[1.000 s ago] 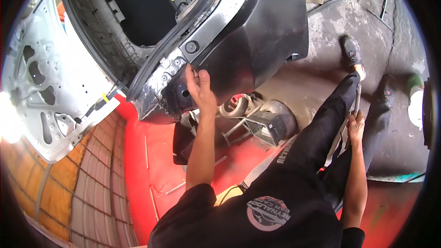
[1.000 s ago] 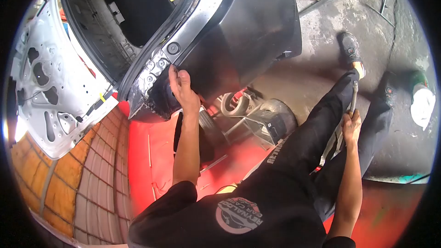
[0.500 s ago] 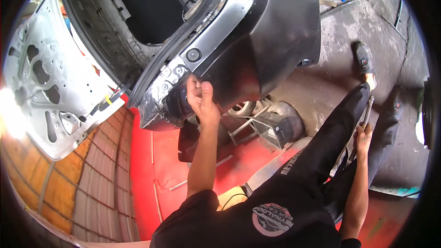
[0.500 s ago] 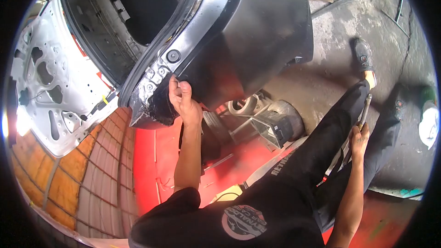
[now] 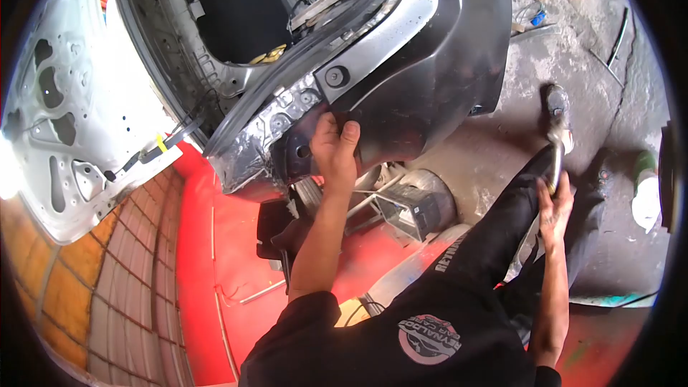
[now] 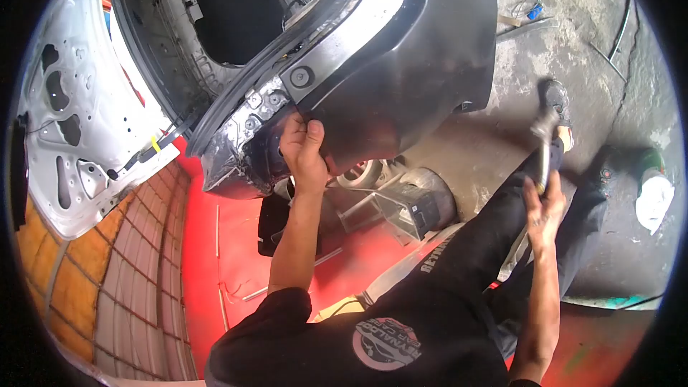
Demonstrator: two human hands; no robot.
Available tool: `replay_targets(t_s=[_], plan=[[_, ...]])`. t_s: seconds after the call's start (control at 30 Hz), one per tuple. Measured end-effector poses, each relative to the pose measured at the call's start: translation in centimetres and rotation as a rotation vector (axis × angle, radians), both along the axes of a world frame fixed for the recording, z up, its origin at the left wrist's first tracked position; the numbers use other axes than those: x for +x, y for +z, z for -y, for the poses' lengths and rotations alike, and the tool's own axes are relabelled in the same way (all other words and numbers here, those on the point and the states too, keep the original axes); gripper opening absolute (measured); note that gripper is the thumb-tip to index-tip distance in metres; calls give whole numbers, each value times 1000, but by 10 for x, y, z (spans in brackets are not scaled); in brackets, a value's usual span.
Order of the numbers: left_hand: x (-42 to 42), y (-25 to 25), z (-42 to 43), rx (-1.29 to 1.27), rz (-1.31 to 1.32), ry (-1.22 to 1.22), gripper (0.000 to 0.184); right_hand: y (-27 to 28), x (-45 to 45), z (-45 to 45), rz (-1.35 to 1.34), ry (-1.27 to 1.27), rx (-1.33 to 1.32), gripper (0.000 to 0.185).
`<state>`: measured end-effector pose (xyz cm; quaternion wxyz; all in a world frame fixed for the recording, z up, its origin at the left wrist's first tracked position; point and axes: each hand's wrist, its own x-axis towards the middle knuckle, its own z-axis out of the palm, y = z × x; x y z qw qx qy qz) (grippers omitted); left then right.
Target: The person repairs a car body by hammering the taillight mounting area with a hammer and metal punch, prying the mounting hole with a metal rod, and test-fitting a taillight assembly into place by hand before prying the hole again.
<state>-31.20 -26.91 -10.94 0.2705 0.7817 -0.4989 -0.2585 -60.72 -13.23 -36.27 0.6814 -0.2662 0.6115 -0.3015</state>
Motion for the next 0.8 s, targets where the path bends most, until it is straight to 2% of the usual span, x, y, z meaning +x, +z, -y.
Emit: replay_targets(t_s=[0.17, 0.23, 0.3, 0.33, 0.43, 0.6, 0.67, 0.7, 0.73, 0.8], plan=[[-1, 3, 2, 34, 63, -28, 30, 87, 56, 157, 65, 94, -531, 26], [-1, 6, 2, 70, 81, -30, 28, 120, 80, 209, 103, 195, -655, 25], [1, 3, 3, 58, 45, -35, 26, 134, 111, 246, 116, 232, -849, 23], [3, 4, 2, 55, 32, -33, 25, 147, 119, 263, 115, 318, -813, 25], [5, 10, 3, 119, 83, -66, 26, 149, 154, 286, 69, 377, -899, 27], [6, 4, -3, 69, 12, -35, 24, 154, 161, 290, 25, 469, -861, 31], [9, 4, -6, 58, 100, -62, 21, 153, 169, 292, 57, 447, -838, 36], [8, 3, -6, 65, 56, -37, 21, 151, 168, 293, 67, 430, -824, 39], [4, 4, -3, 78, 14, -25, 21, 148, 170, 290, 0, 355, -918, 40], [0, 11, 1, 97, 3, -40, 20, 148, 169, 286, -14, 376, -890, 40]])
